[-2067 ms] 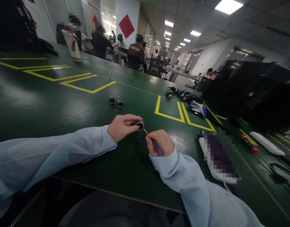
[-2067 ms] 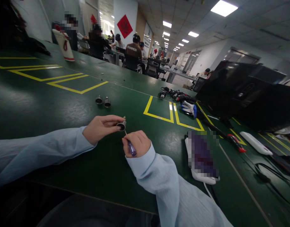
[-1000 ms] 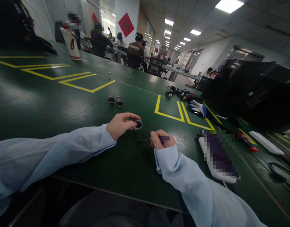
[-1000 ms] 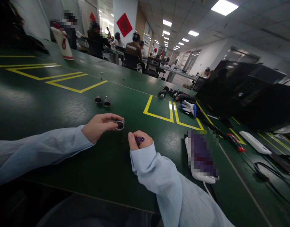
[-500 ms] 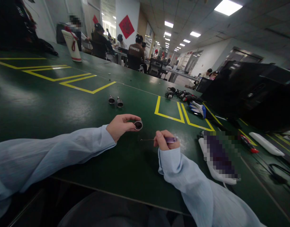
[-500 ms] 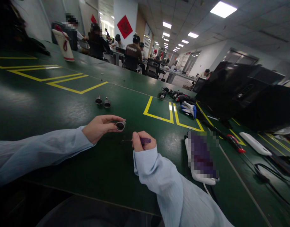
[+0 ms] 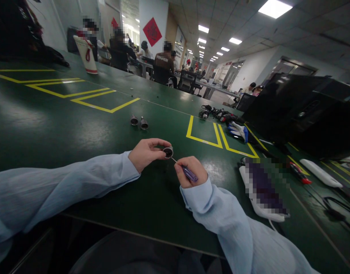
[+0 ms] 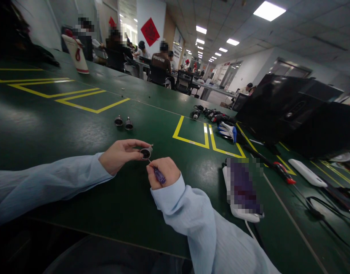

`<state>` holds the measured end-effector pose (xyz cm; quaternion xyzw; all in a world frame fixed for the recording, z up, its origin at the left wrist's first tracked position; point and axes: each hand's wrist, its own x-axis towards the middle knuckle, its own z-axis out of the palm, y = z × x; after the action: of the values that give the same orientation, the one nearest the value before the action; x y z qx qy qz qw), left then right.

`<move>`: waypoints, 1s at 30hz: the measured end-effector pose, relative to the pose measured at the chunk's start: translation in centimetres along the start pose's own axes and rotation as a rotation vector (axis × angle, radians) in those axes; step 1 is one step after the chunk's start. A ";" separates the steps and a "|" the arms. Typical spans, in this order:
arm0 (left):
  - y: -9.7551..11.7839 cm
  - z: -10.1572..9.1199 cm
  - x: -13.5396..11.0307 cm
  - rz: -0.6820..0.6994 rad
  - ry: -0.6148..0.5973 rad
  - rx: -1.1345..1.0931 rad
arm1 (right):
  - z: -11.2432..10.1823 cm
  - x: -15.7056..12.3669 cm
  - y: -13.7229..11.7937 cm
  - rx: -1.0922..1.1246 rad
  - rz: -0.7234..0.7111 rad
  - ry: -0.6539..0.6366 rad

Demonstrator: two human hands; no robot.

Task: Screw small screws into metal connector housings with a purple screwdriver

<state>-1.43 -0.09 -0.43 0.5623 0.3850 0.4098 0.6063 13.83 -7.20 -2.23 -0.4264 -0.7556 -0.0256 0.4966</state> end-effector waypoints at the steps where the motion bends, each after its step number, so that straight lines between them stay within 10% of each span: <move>1: 0.0 0.0 0.0 0.001 0.005 0.004 | 0.0 0.0 0.0 -0.006 -0.010 -0.016; 18: 0.1 0.1 0.1 0.015 0.061 0.072 | 0.4 0.1 -0.3 0.016 -0.126 0.022; 30: -0.3 -0.2 0.3 0.011 0.027 0.054 | -0.3 -0.2 -0.3 0.240 0.576 -0.010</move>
<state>-1.49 0.29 -0.77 0.5750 0.4012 0.4100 0.5833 13.92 -7.70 -2.13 -0.5614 -0.6037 0.2076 0.5265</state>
